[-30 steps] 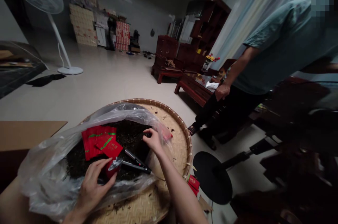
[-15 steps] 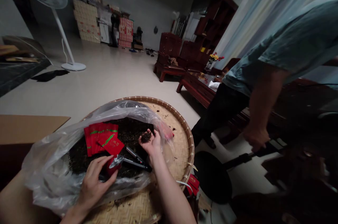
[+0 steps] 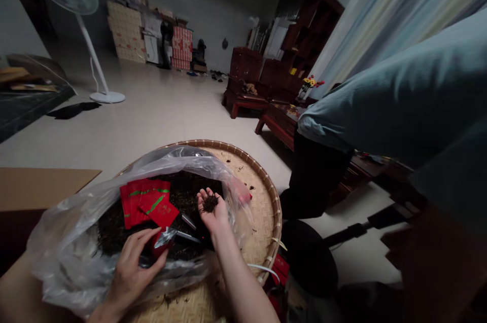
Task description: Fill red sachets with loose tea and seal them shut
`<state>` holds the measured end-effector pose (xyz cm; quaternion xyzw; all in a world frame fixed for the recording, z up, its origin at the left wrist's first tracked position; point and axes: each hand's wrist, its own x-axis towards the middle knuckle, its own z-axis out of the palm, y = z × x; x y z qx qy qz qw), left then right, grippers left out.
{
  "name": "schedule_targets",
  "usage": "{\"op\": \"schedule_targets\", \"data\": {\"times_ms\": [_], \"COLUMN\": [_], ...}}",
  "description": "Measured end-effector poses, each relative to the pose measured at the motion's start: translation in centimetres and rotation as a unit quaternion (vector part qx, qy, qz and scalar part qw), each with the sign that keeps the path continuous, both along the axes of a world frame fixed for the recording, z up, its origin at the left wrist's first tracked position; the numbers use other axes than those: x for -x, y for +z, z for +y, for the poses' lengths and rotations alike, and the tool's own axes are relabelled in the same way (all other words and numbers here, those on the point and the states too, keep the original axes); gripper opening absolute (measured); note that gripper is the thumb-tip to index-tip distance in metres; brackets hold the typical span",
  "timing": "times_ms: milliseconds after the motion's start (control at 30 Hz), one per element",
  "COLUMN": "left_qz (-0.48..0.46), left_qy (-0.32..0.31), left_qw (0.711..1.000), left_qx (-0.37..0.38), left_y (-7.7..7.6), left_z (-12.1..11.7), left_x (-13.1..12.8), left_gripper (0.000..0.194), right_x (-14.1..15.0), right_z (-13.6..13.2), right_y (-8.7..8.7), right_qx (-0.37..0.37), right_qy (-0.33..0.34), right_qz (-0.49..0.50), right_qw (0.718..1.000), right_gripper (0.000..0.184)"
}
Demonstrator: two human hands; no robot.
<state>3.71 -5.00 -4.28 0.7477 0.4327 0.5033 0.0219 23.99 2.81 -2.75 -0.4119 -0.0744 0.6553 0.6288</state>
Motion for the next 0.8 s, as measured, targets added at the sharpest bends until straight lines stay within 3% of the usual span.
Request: {"op": "schedule_targets", "data": {"times_ms": [133,267,633,800], "left_qz": [-0.005,-0.004,0.007,0.009], "left_qy": [0.007,0.007,0.002,0.000], "left_qw": [1.000,1.000,1.000,1.000], "left_qx": [0.007,0.011,0.012,0.019], "left_y": [0.1,0.1,0.5,0.9], "left_z": [0.0,0.0,-0.3,0.0], "left_x": [0.1,0.2,0.4,0.5], "left_gripper": [0.030,0.030,0.030,0.034], "right_x": [1.0,1.3,2.7,3.1], "right_z": [-0.9,-1.9,-3.6,-4.5], "right_y": [-0.1,1.0,4.7,6.0], "right_qx": [0.043,0.022,0.007,-0.014], "right_qy": [-0.021,-0.009,-0.024,-0.006], "right_qz": [0.016,0.035,0.194,0.186], "right_qw": [0.999,0.999,0.981,0.982], "right_gripper": [0.033,0.039,0.026,0.026]}}
